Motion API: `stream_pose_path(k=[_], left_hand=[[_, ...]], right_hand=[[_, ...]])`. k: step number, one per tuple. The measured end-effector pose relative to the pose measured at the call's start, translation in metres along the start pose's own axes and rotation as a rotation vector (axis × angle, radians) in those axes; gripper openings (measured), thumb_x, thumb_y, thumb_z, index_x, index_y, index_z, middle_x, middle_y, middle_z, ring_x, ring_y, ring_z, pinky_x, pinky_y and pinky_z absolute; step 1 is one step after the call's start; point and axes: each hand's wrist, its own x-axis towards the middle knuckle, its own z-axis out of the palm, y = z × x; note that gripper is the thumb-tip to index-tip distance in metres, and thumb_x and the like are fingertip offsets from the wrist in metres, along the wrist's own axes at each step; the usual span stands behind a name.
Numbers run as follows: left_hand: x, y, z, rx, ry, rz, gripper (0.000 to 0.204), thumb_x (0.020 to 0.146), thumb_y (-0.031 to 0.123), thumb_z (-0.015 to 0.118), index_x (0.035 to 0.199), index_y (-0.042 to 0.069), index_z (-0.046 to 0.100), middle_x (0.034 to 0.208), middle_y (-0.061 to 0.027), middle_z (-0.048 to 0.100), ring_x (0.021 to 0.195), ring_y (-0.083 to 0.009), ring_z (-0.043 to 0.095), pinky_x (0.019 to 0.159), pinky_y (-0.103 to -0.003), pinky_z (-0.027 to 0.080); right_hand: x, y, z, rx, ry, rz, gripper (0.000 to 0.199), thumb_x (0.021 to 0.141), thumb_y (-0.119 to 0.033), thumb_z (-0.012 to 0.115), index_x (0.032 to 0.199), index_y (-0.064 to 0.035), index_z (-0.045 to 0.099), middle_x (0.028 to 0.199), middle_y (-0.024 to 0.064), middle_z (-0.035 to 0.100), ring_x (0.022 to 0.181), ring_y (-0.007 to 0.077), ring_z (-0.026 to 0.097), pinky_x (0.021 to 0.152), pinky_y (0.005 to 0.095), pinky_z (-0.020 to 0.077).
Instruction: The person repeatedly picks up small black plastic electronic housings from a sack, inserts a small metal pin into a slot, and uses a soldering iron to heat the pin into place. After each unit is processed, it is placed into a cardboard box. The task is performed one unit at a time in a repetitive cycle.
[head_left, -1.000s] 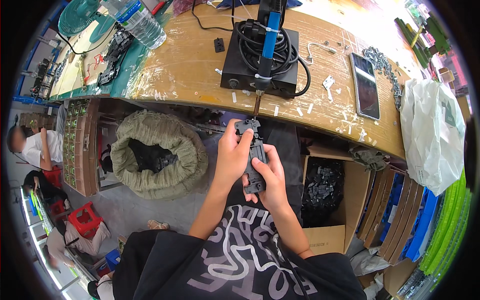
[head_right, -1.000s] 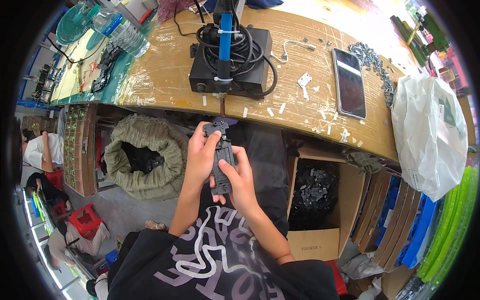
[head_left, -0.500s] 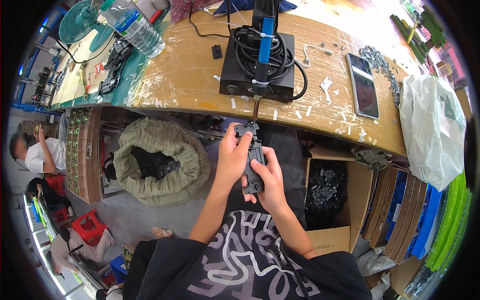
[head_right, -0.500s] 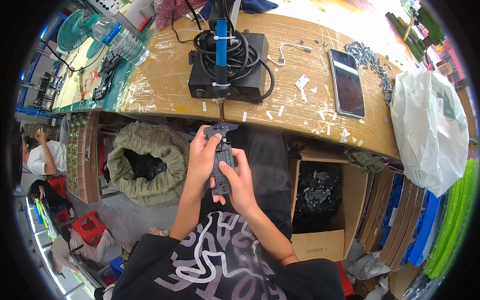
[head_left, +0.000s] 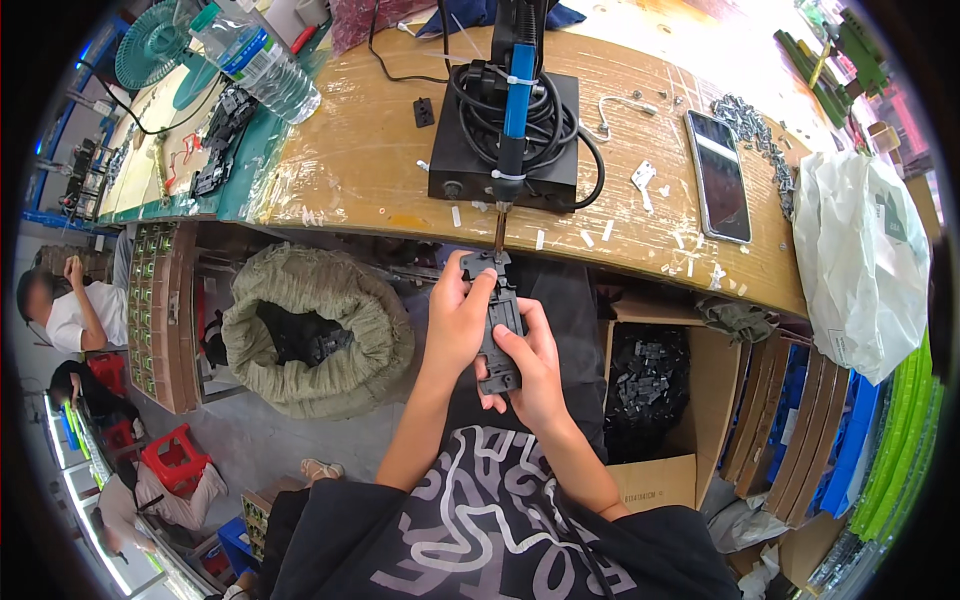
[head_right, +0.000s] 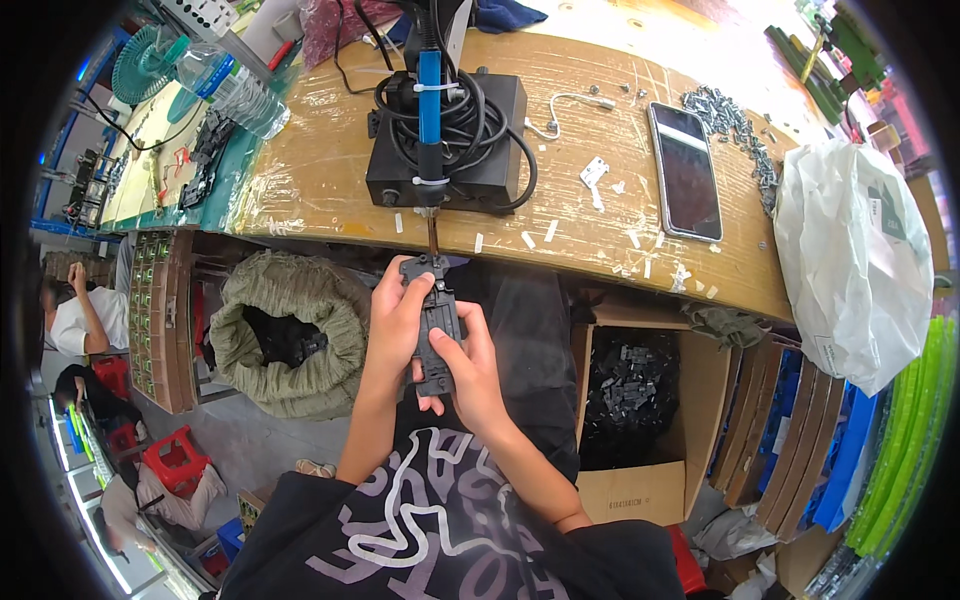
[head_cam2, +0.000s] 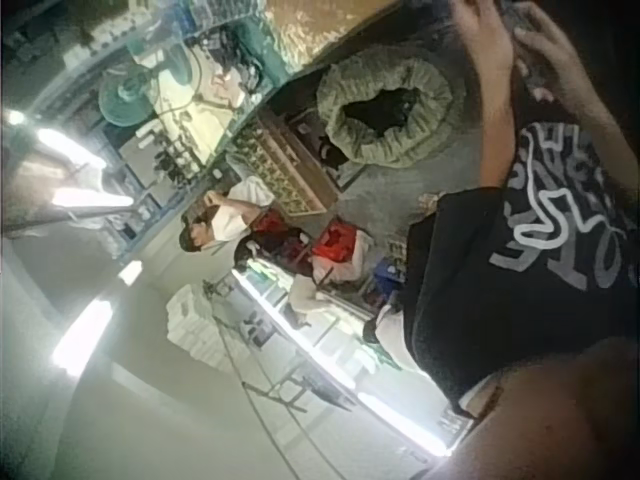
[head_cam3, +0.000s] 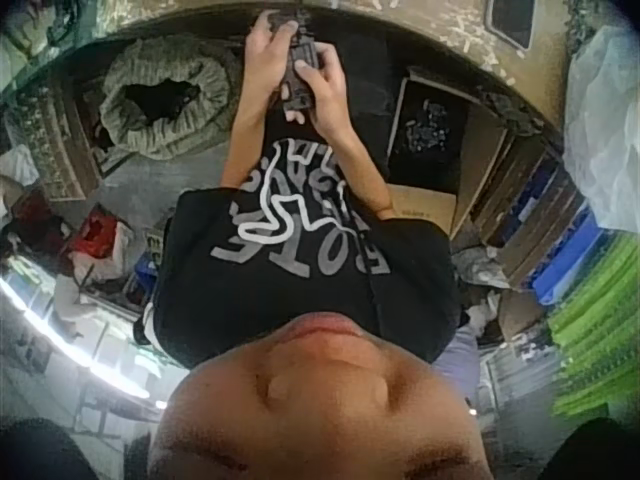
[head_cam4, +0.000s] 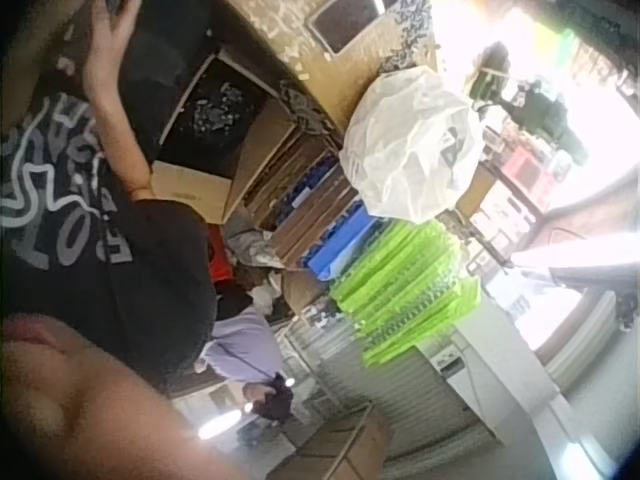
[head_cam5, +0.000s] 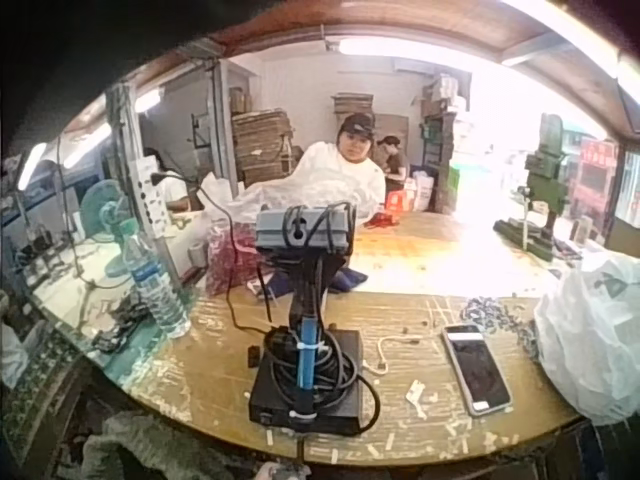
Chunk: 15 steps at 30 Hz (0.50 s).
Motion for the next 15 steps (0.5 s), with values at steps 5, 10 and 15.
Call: stream_pose_path(k=[5,10,15], left_hand=[[-0.0013,0.0022,0.0007,-0.009,0.014,0.012,0.007,0.083,0.007,0.046,0.088,0.003,0.046,0.066,-0.0004,0.049,0.055,-0.0040,0.045,0.047,-0.020,0.037],[-0.0026,0.0033,0.0032,-0.012,0.015,0.030,0.007,0.083,0.007,0.047,0.088,0.002,0.046,0.067,0.0005,0.049,0.056,-0.0033,0.045,0.049,-0.019,0.037],[-0.0019,0.0046,0.0027,-0.013,0.010,0.014,0.008,0.083,0.007,0.047,0.088,0.002,0.047,0.067,0.0004,0.050,0.056,-0.0034,0.045,0.049,-0.019,0.037]], right_hand=[[0.0002,-0.0019,0.0003,-0.007,-0.003,0.013,0.019,0.086,-0.012,0.040,0.102,-0.0059,0.031,0.058,0.0144,0.051,0.034,0.0191,0.048,0.026,0.0225,0.0351],[-0.0006,-0.0006,-0.0022,0.002,-0.008,0.011,0.021,0.086,-0.011,0.041,0.103,-0.0057,0.030,0.059,0.0153,0.052,0.034,0.0197,0.049,0.025,0.0224,0.0352],[-0.0006,-0.0014,-0.0029,0.012,-0.016,0.017,0.021,0.086,-0.011,0.041,0.104,-0.0071,0.030,0.060,0.0152,0.052,0.034,0.0198,0.049,0.025,0.0224,0.0351]])
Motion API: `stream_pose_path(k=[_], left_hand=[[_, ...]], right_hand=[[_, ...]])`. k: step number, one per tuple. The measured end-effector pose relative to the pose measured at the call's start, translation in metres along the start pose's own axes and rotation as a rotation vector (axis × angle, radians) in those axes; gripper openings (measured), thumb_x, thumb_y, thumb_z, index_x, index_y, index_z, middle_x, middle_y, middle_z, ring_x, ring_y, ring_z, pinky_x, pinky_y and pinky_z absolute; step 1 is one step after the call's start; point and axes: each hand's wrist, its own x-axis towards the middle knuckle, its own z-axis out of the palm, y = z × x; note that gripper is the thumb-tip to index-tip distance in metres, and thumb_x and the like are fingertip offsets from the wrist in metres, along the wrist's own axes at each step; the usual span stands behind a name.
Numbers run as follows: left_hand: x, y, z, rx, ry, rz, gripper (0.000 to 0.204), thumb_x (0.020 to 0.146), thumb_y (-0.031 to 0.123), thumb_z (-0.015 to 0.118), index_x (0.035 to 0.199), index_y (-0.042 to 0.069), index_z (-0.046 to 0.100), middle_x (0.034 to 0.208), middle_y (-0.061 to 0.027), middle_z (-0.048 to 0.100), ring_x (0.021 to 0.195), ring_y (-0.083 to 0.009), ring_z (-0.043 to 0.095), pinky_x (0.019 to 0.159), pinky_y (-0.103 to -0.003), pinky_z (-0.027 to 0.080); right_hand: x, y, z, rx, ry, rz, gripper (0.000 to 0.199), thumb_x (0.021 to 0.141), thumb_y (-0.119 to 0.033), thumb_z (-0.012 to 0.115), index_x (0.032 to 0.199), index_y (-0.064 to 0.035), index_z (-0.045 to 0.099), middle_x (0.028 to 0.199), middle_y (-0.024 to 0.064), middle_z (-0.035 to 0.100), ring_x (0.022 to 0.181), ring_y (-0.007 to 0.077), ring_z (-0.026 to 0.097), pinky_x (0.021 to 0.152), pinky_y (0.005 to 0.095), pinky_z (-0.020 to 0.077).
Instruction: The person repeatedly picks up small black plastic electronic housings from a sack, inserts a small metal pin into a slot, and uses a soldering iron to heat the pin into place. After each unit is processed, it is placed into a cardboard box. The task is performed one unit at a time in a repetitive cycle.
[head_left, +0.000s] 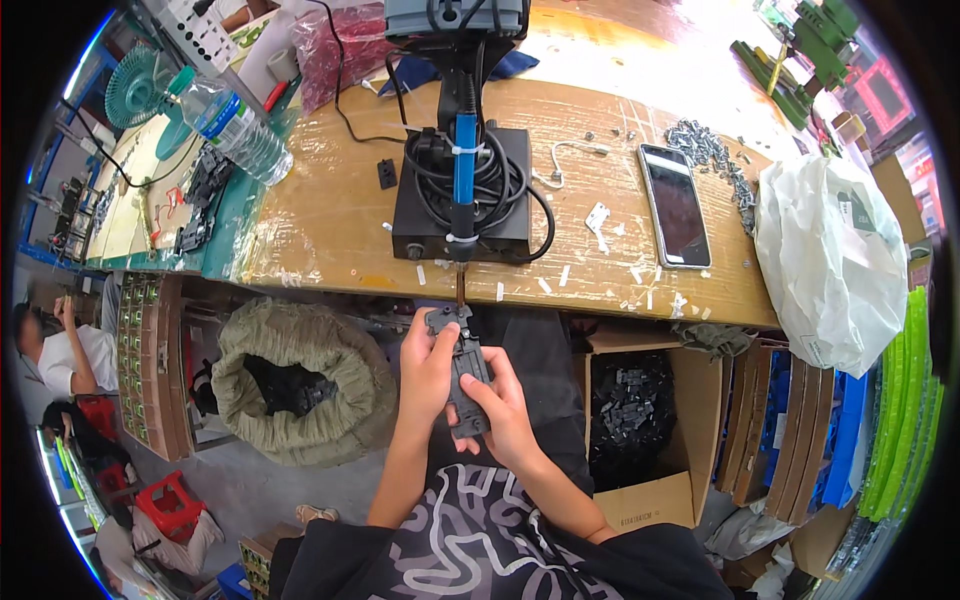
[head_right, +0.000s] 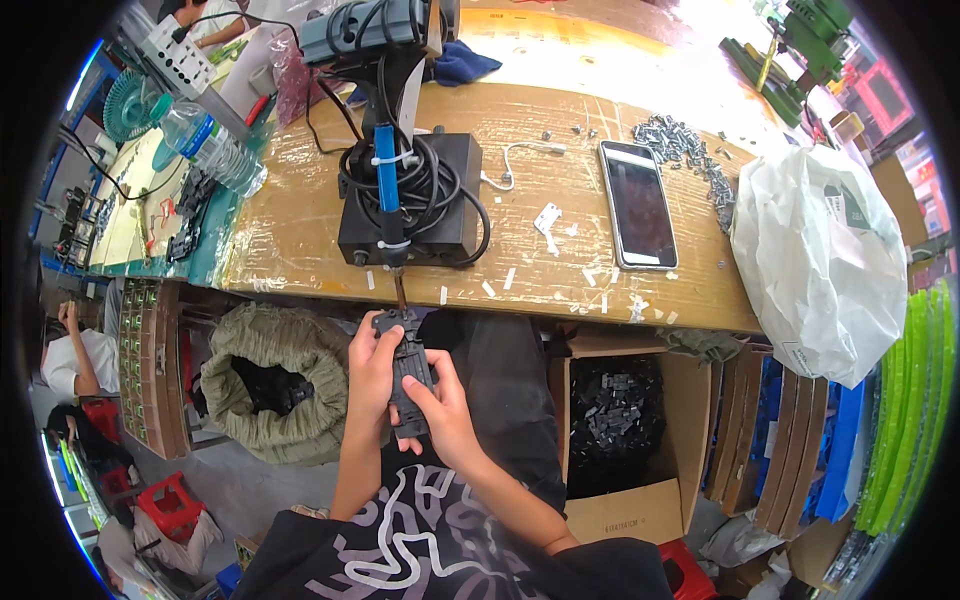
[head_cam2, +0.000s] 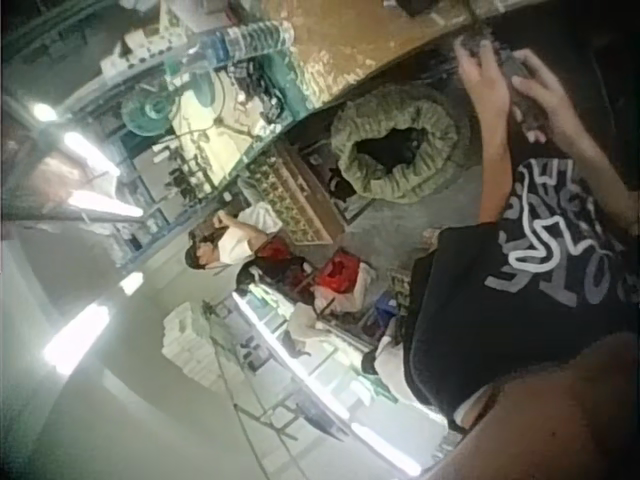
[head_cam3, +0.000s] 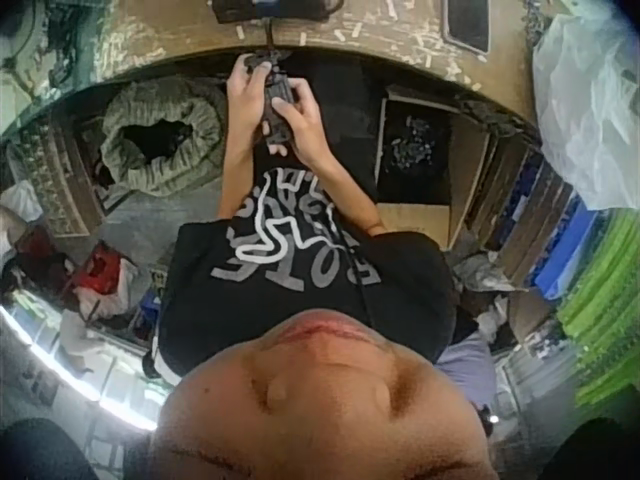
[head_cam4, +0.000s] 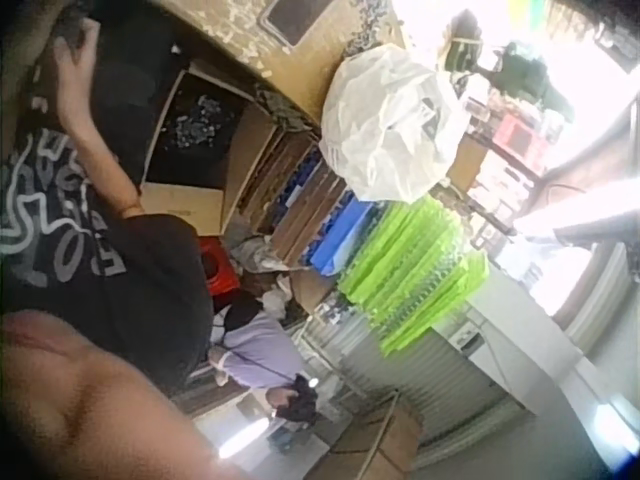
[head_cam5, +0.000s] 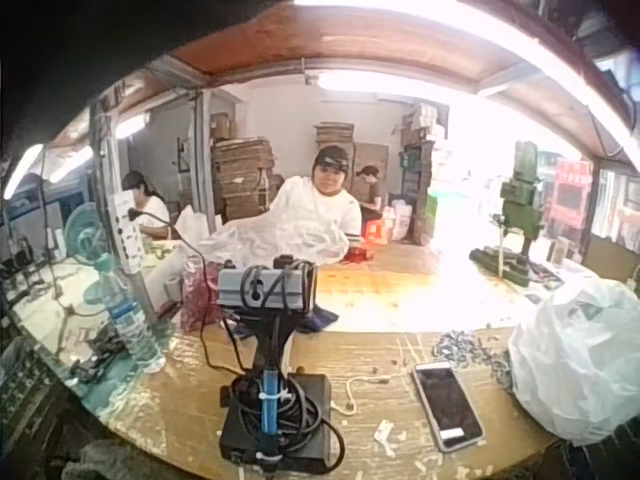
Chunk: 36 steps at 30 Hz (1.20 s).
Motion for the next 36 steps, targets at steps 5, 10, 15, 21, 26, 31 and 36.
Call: stream_pose_path(k=[5,10,15,21,26,31,36], left_hand=[[0.001,-0.002,-0.001,0.017,0.018,0.022,0.007,0.082,0.007,0.046,0.088,0.002,0.047,0.068,-0.0001,0.051,0.054,-0.0038,0.046,0.047,-0.019,0.037],[-0.001,0.004,0.000,0.007,0.023,-0.014,0.007,0.082,0.006,0.046,0.088,0.002,0.047,0.067,-0.0001,0.050,0.055,-0.0037,0.046,0.047,-0.019,0.037],[-0.002,0.002,-0.001,0.018,0.033,-0.005,0.007,0.082,0.006,0.046,0.088,0.002,0.047,0.066,0.0000,0.050,0.054,-0.0035,0.046,0.046,-0.020,0.037],[-0.001,-0.003,-0.002,0.014,0.022,0.040,0.008,0.083,0.006,0.045,0.089,0.002,0.047,0.066,-0.0003,0.051,0.053,-0.0036,0.046,0.046,-0.020,0.037],[-0.001,-0.006,-0.001,-0.037,0.013,0.046,0.010,0.083,0.007,0.046,0.091,0.002,0.047,0.066,-0.0008,0.052,0.054,-0.0042,0.048,0.047,-0.020,0.038],[-0.004,-0.020,-0.006,-0.097,0.010,-0.020,0.010,0.083,0.008,0.046,0.090,0.003,0.048,0.068,-0.0012,0.052,0.054,-0.0056,0.048,0.048,-0.020,0.039],[-0.009,-0.024,-0.012,-0.178,0.000,-0.145,0.015,0.083,0.011,0.046,0.094,0.002,0.051,0.077,-0.0033,0.055,0.064,-0.0067,0.050,0.057,-0.021,0.041]], right_hand=[[0.000,-0.001,-0.001,-0.003,-0.014,-0.002,0.021,0.086,-0.011,0.041,0.103,-0.0073,0.030,0.061,0.0150,0.052,0.034,0.0197,0.049,0.026,0.0226,0.0355],[0.000,0.000,-0.001,-0.009,-0.012,0.001,0.022,0.086,-0.011,0.042,0.104,-0.0065,0.030,0.061,0.0153,0.052,0.035,0.0192,0.049,0.027,0.0226,0.0365],[-0.002,-0.001,0.001,-0.017,-0.006,0.008,0.021,0.086,-0.011,0.042,0.104,-0.0062,0.031,0.061,0.0155,0.052,0.035,0.0192,0.049,0.027,0.0226,0.0360],[-0.002,-0.003,0.001,-0.033,-0.010,0.003,0.020,0.086,-0.011,0.042,0.103,-0.0058,0.032,0.061,0.0153,0.052,0.036,0.0188,0.049,0.026,0.0222,0.0353],[-0.001,-0.003,-0.003,-0.052,-0.026,0.002,0.020,0.086,-0.012,0.042,0.102,-0.0057,0.032,0.061,0.0151,0.052,0.036,0.0189,0.049,0.026,0.0220,0.0349],[-0.003,0.001,-0.009,-0.121,-0.023,0.029,0.020,0.086,-0.012,0.043,0.102,-0.0060,0.032,0.061,0.0147,0.052,0.035,0.0192,0.050,0.026,0.0218,0.0348],[-0.006,0.004,-0.012,-0.154,-0.017,0.058,0.020,0.086,-0.012,0.043,0.101,-0.0065,0.032,0.060,0.0149,0.052,0.035,0.0190,0.049,0.026,0.0217,0.0339]])
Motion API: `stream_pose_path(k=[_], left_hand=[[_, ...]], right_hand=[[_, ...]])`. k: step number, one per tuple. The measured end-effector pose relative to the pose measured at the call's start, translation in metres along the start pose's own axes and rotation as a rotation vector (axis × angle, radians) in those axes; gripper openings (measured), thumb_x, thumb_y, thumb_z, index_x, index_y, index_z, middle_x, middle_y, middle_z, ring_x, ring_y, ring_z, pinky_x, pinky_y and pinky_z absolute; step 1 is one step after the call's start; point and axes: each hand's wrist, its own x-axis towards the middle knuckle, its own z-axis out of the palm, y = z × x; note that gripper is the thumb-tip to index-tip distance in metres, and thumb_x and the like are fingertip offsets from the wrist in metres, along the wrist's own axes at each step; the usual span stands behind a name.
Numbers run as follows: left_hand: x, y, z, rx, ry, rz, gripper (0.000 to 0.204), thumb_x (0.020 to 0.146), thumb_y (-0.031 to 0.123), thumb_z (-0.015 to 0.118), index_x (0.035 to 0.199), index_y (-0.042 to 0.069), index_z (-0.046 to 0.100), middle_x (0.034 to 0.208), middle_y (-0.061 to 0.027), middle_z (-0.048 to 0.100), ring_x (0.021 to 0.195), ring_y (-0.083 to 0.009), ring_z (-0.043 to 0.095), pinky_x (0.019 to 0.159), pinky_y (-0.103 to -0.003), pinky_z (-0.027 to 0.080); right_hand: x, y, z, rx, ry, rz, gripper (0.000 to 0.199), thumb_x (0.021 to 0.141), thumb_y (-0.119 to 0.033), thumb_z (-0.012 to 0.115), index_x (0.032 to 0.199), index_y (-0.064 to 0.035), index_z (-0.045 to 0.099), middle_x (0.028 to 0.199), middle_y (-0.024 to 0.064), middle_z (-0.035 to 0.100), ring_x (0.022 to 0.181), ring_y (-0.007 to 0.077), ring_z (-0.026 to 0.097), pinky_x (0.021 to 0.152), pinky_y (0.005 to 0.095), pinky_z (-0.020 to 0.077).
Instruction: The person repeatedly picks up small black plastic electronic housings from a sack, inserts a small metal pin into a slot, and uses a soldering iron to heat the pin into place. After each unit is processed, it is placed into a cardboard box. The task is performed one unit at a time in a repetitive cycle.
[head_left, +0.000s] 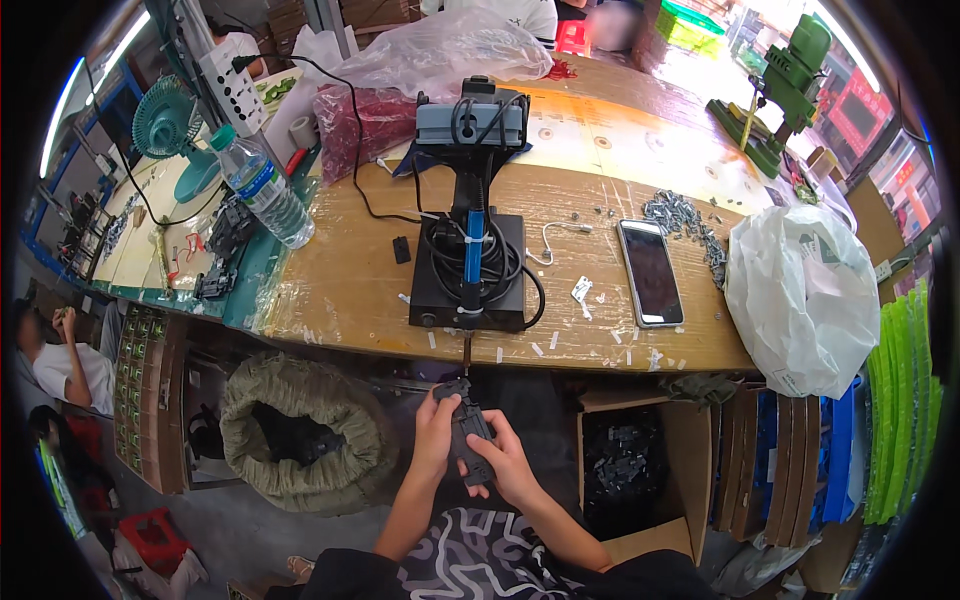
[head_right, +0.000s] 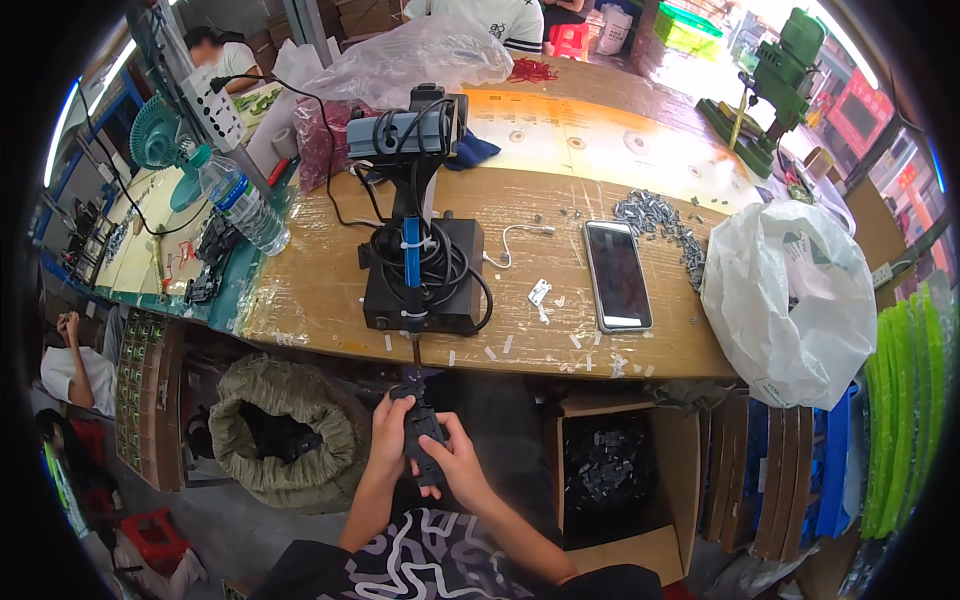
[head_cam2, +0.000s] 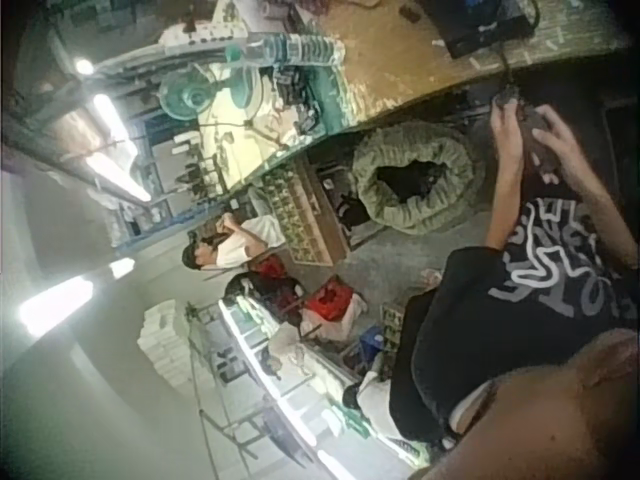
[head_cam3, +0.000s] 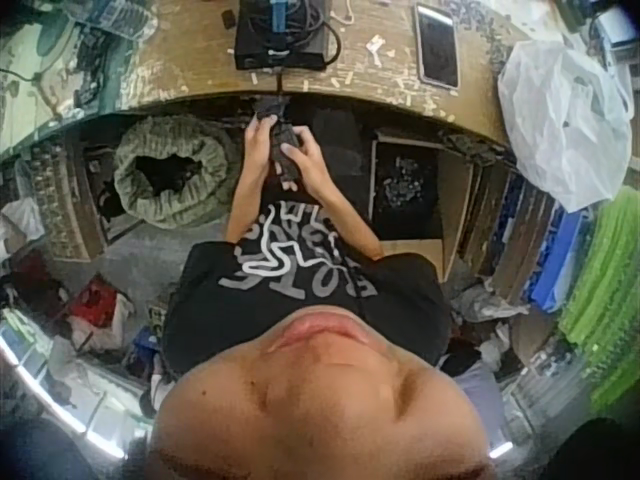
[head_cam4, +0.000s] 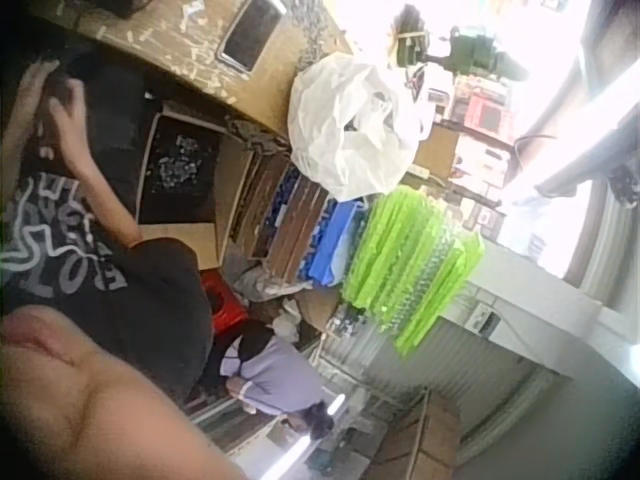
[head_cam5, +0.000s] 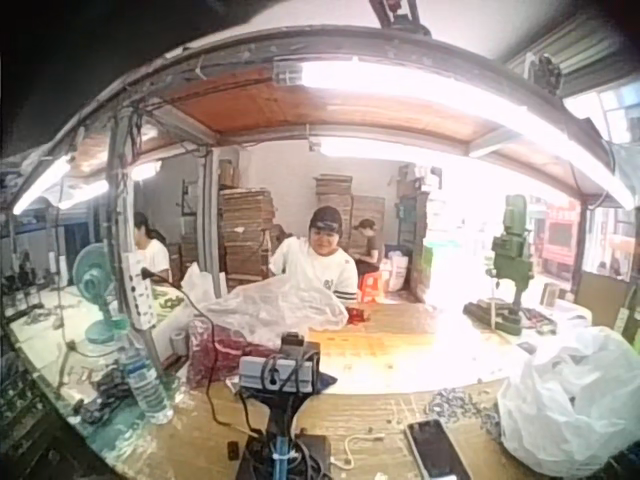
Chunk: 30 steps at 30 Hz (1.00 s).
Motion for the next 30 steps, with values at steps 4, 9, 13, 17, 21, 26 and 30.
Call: stream_pose_path(k=[4,9,13,17,21,26,30], left_hand=[[-0.002,-0.005,0.000,0.014,-0.020,-0.026,0.020,0.083,0.013,0.046,0.098,0.001,0.052,0.082,-0.0038,0.055,0.069,-0.0070,0.050,0.061,-0.020,0.041],[-0.003,-0.017,0.001,0.016,-0.048,-0.023,0.021,0.085,0.015,0.045,0.099,0.001,0.052,0.086,-0.0035,0.055,0.071,-0.0074,0.050,0.063,-0.021,0.041],[-0.001,-0.024,0.004,0.059,-0.084,-0.089,0.020,0.086,0.015,0.044,0.100,0.002,0.049,0.086,-0.0028,0.052,0.074,-0.0074,0.049,0.065,-0.021,0.040],[0.002,-0.036,0.006,0.041,-0.127,-0.165,0.019,0.085,0.016,0.044,0.101,0.005,0.046,0.084,-0.0014,0.050,0.075,-0.0073,0.048,0.066,-0.020,0.040],[0.004,-0.042,0.005,0.032,-0.150,-0.157,0.017,0.086,0.016,0.043,0.100,0.008,0.043,0.082,-0.0014,0.049,0.073,-0.0074,0.047,0.064,-0.020,0.039],[0.016,-0.038,-0.017,0.255,-0.233,-0.138,0.019,0.088,0.020,0.044,0.102,0.007,0.044,0.065,-0.0020,0.049,0.051,-0.0067,0.045,0.044,-0.020,0.038],[0.028,-0.032,-0.097,0.497,0.251,0.018,0.016,0.087,0.023,0.046,0.093,0.009,0.050,0.055,0.0017,0.045,0.045,-0.0046,0.041,0.038,-0.018,0.033]], right_hand=[[-0.003,0.002,-0.004,-0.004,0.015,0.023,0.020,0.086,-0.012,0.043,0.102,-0.0068,0.032,0.060,0.0146,0.052,0.034,0.0187,0.049,0.026,0.0218,0.0335],[-0.007,-0.001,-0.009,-0.015,0.018,0.023,0.021,0.086,-0.013,0.043,0.102,-0.0069,0.032,0.059,0.0139,0.052,0.034,0.0185,0.049,0.027,0.0217,0.0337],[-0.011,0.000,-0.021,-0.006,0.045,0.040,0.021,0.085,-0.013,0.044,0.102,-0.0067,0.033,0.059,0.0134,0.053,0.034,0.0181,0.049,0.027,0.0215,0.0338],[-0.014,0.006,-0.033,-0.077,0.113,0.006,0.022,0.085,-0.011,0.045,0.103,-0.0064,0.033,0.059,0.0128,0.053,0.034,0.0174,0.049,0.027,0.0212,0.0338],[-0.015,0.011,-0.037,-0.055,0.124,0.013,0.023,0.084,-0.011,0.046,0.103,-0.0061,0.034,0.059,0.0126,0.054,0.035,0.0169,0.050,0.027,0.0210,0.0340],[-0.014,0.010,-0.055,-0.085,0.273,-0.083,0.025,0.084,-0.011,0.046,0.105,-0.0067,0.032,0.060,0.0128,0.054,0.035,0.0177,0.050,0.027,0.0218,0.0355],[-0.016,0.005,-0.100,-0.211,0.615,-0.209,0.029,0.085,-0.013,0.046,0.108,-0.0096,0.029,0.059,0.0123,0.054,0.034,0.0179,0.050,0.027,0.0235,0.0373]])
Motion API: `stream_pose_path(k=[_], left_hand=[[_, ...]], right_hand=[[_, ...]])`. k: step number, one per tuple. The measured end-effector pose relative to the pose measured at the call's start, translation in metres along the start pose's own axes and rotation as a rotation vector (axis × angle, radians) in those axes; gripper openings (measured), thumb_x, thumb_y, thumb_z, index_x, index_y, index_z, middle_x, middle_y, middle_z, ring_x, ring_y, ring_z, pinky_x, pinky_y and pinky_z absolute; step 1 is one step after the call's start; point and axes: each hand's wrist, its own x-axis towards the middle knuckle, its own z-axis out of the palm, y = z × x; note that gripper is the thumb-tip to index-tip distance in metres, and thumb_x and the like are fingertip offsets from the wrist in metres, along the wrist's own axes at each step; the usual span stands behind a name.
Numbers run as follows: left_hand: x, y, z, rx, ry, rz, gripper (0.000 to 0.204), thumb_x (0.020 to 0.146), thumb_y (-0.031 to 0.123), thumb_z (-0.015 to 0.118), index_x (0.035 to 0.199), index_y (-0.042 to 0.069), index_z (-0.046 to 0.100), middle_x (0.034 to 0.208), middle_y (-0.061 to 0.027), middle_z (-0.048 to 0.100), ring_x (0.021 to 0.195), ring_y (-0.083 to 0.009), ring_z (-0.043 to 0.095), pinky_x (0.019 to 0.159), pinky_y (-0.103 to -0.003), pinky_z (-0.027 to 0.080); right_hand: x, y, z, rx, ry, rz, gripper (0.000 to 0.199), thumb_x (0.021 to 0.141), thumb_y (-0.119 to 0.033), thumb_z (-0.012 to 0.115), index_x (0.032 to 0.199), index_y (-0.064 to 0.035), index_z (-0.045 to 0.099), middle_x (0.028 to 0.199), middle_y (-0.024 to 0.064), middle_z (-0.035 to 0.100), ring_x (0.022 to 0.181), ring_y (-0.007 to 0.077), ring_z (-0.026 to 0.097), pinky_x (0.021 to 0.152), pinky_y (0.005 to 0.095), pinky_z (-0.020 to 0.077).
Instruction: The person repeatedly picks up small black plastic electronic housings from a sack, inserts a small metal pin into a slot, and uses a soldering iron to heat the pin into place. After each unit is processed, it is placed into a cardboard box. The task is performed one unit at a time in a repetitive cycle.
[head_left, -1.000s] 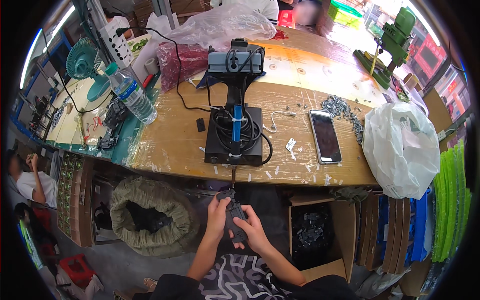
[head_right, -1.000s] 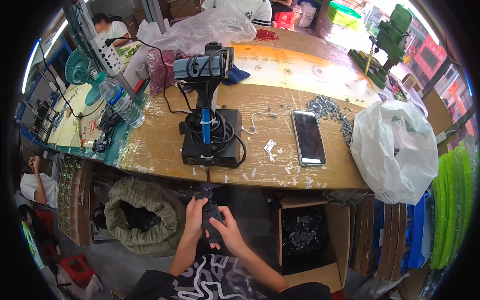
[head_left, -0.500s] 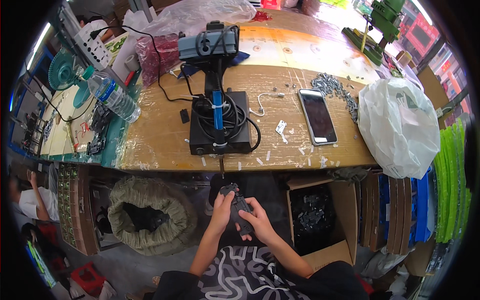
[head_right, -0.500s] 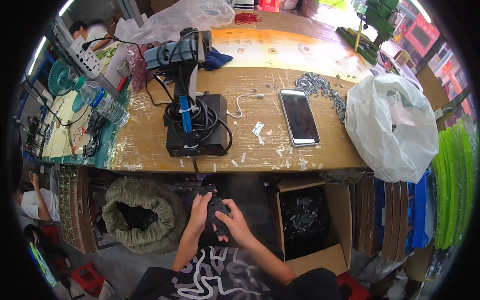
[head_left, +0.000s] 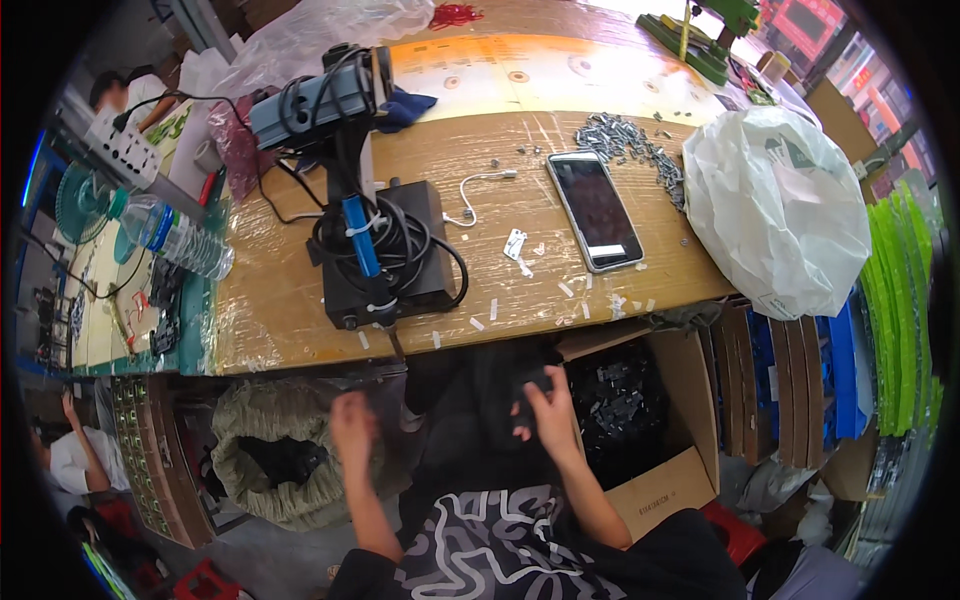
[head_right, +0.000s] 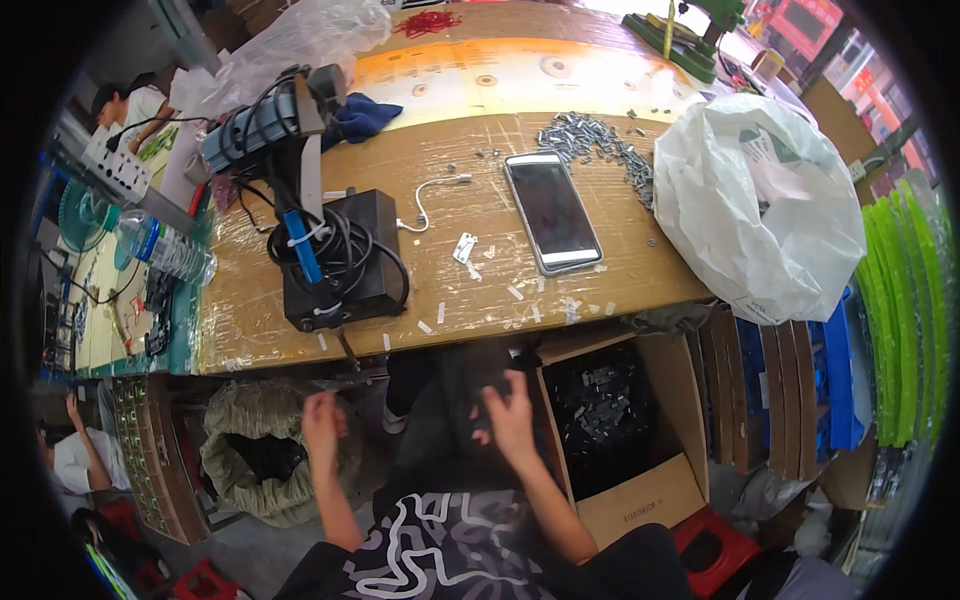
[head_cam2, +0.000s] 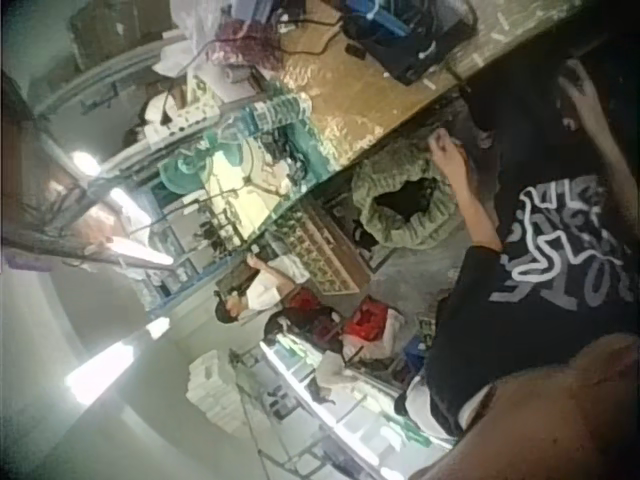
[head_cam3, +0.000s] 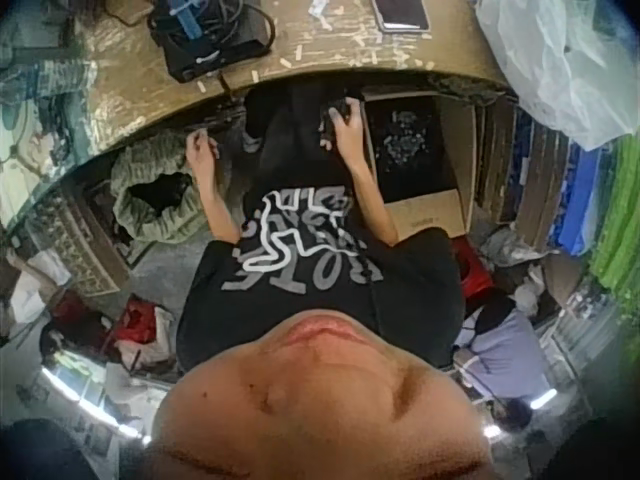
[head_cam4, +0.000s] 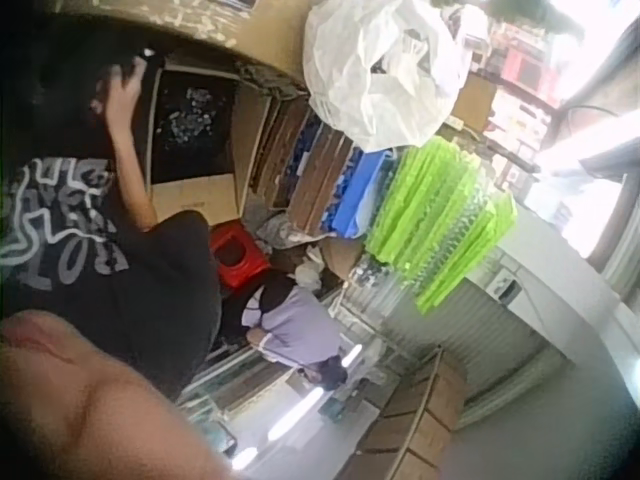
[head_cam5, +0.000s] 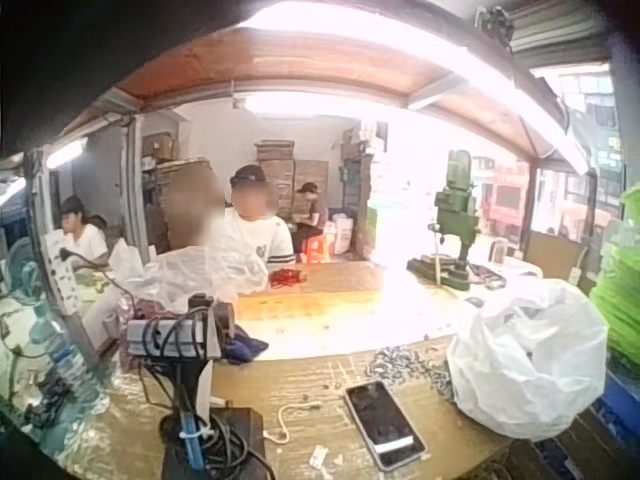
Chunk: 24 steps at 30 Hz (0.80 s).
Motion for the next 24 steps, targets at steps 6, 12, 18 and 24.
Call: stream_pose_path(k=[6,12,18,24], left_hand=[[0.024,-0.043,-0.134,0.861,0.309,-0.103,0.021,0.077,0.018,0.047,0.088,0.002,0.055,0.080,-0.0182,0.060,0.080,-0.0350,0.057,0.069,-0.040,0.043],[0.082,-0.157,-0.175,1.048,0.221,-0.153,0.026,0.072,0.013,0.048,0.088,-0.005,0.056,0.093,-0.0258,0.055,0.092,-0.0393,0.051,0.072,-0.044,0.043],[0.085,-0.155,-0.137,1.131,0.148,-0.098,0.027,0.069,0.017,0.053,0.083,-0.006,0.058,0.090,-0.0287,0.055,0.090,-0.0401,0.052,0.070,-0.044,0.044],[0.090,-0.190,-0.170,1.086,0.076,-0.066,0.026,0.070,0.016,0.053,0.082,-0.007,0.058,0.089,-0.0298,0.054,0.089,-0.0421,0.051,0.071,-0.045,0.043]], right_hand=[[0.052,0.048,-0.131,-0.258,0.582,-0.074,0.031,0.084,-0.013,0.044,0.111,-0.0054,0.030,0.069,0.0141,0.052,0.037,0.0202,0.051,0.028,0.0274,0.0398],[0.098,0.146,-0.242,0.495,0.759,0.327,0.045,0.083,-0.014,0.046,0.119,-0.0107,0.020,0.098,0.0228,0.047,0.054,0.0340,0.058,0.044,0.0399,0.0530],[0.095,0.214,-0.302,0.419,0.844,0.418,0.049,0.082,-0.011,0.046,0.121,-0.0122,0.018,0.105,0.0245,0.044,0.065,0.0414,0.058,0.052,0.0468,0.0541],[0.086,0.217,-0.301,0.481,0.851,0.399,0.040,0.081,-0.007,0.044,0.115,0.0007,0.025,0.093,0.0249,0.050,0.066,0.0396,0.059,0.055,0.0453,0.0544]])
